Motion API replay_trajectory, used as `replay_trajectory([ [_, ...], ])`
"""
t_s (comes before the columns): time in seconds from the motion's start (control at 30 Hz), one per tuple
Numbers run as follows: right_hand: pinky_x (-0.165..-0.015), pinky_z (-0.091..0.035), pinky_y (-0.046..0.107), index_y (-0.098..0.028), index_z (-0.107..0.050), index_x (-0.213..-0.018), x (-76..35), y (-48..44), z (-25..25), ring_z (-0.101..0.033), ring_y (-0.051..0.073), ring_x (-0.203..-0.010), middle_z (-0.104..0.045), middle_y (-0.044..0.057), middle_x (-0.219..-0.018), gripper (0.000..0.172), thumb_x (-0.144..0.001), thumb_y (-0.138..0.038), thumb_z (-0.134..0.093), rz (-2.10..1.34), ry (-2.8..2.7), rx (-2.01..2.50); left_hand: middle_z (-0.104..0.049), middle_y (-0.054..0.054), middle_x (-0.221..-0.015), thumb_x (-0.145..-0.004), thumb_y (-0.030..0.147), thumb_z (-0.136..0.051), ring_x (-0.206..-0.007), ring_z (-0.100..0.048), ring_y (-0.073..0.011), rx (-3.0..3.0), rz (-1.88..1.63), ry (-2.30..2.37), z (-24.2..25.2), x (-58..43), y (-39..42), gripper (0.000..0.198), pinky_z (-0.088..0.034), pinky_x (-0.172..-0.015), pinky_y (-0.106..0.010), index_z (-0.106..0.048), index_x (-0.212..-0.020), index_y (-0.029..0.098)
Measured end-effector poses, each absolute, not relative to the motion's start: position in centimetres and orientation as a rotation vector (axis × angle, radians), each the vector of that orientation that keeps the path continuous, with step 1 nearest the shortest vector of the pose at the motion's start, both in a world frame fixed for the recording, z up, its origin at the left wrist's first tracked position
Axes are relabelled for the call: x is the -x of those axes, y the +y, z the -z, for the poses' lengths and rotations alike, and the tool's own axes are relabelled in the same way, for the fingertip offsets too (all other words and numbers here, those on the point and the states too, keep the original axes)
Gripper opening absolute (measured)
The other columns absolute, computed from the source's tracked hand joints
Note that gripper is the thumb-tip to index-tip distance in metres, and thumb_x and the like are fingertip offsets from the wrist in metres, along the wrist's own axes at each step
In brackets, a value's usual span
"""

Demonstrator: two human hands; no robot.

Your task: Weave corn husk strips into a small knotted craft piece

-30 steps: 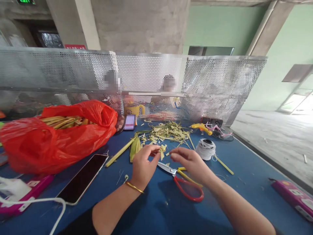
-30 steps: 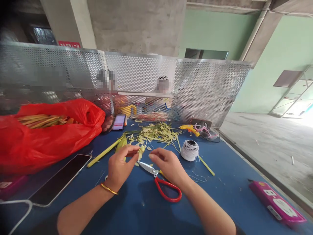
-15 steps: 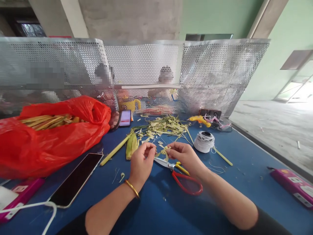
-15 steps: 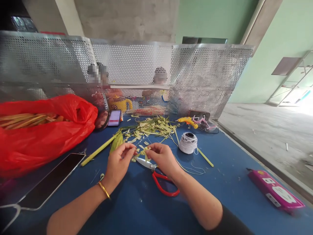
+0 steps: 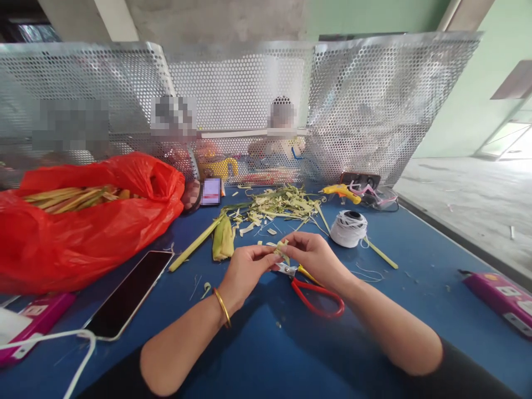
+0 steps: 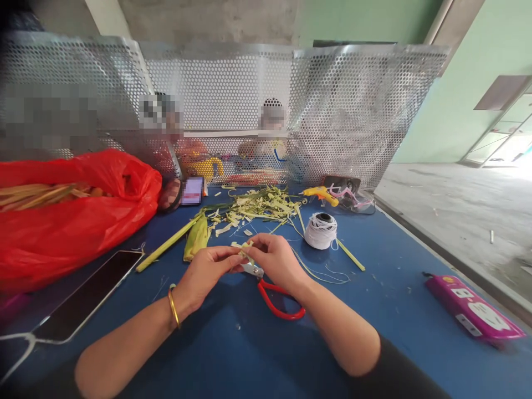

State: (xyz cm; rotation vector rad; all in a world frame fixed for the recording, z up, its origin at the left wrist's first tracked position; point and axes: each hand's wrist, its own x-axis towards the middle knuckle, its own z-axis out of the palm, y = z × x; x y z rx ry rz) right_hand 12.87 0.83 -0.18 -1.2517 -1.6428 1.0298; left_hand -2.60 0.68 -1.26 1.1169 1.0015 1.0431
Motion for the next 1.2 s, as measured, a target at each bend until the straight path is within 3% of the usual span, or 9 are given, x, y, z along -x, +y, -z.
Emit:
replay_trajectory([
  [0.27, -0.056, -0.036, 0.025, -0.017, -0.062, -0.074, -12.1, 0.3, 0.9, -0.049, 0.012, -0.058, -0.059, -0.001, -0.063, 0.017, -0.079, -0.032, -0.055, -0.657, -1.733, 1.362, -0.071, -0.005, -0.063, -0.061, 0.022, -0.075, -0.057, -0.061, -0.0128, -1.024, -1.050, 1.111, 1.6, 2.3, 0.4, 0.008, -0.048, -0.061, -0.024, -0.074, -0.064, 0.015],
  [0.43, -0.069, -0.045, 0.028, -0.018, -0.064, -0.084, -12.8, 1.0, 0.3, -0.059, 0.016, -0.073, -0.066, 0.002, -0.076, 0.031, -0.076, -0.047, -0.058, -0.941, -1.545, 1.224, -0.072, -0.006, -0.066, -0.058, 0.026, -0.079, -0.063, -0.064, -0.0134, -0.843, -1.070, 1.020, 1.4, 2.4, 0.6, 0.014, -0.050, -0.068, -0.025, -0.074, -0.066, 0.016],
  [0.6, -0.072, -0.047, 0.031, -0.017, -0.064, -0.071, -13.4, 1.4, -0.6, -0.061, 0.017, -0.072, -0.066, 0.004, -0.072, 0.046, -0.069, -0.062, -0.060, -1.170, -1.393, 1.263, -0.073, -0.006, -0.071, -0.056, 0.027, -0.080, -0.067, -0.064, -0.0144, -0.746, -1.140, 0.969, 1.4, 2.7, 0.9, 0.018, -0.049, -0.068, -0.025, -0.074, -0.070, 0.016],
  [0.73, -0.068, -0.045, 0.029, -0.016, -0.063, -0.069, -12.8, 1.1, 0.0, -0.058, 0.014, -0.065, -0.065, 0.002, -0.067, 0.037, -0.065, -0.052, -0.068, -1.246, -1.440, 1.272, -0.071, -0.005, -0.069, -0.054, 0.026, -0.081, -0.066, -0.063, -0.0139, -0.751, -1.128, 0.971, 1.6, 2.6, 0.9, 0.019, -0.048, -0.064, -0.024, -0.075, -0.070, 0.016],
  [0.97, -0.057, -0.037, 0.026, -0.017, -0.060, -0.065, -12.5, 0.7, 0.8, -0.047, 0.012, -0.056, -0.055, -0.002, -0.056, 0.023, -0.072, -0.039, -0.058, -0.884, -1.580, 1.359, -0.069, -0.005, -0.064, -0.052, 0.025, -0.082, -0.063, -0.061, -0.0125, -0.769, -1.085, 0.979, 1.7, 2.3, 0.8, 0.019, -0.046, -0.068, -0.025, -0.075, -0.066, 0.014],
  [1.07, -0.057, -0.037, 0.026, -0.018, -0.060, -0.065, -12.6, 0.7, 0.7, -0.047, 0.012, -0.057, -0.055, -0.002, -0.056, 0.022, -0.072, -0.038, -0.057, -0.804, -1.603, 1.357, -0.070, -0.006, -0.066, -0.053, 0.034, -0.082, -0.068, -0.062, -0.0147, -0.823, -1.035, 0.960, 1.6, 2.6, 0.9, 0.026, -0.045, -0.068, -0.025, -0.074, -0.070, 0.014],
  [1.2, -0.056, -0.037, 0.025, -0.018, -0.058, -0.063, -12.7, 0.8, 0.2, -0.047, 0.012, -0.057, -0.054, -0.002, -0.056, 0.023, -0.070, -0.040, -0.060, -0.968, -1.557, 1.293, -0.072, -0.007, -0.075, -0.058, 0.048, -0.078, -0.074, -0.064, -0.0163, -0.823, -0.983, 0.919, 1.4, 3.1, 1.0, 0.037, -0.046, -0.070, -0.026, -0.074, -0.075, 0.015],
])
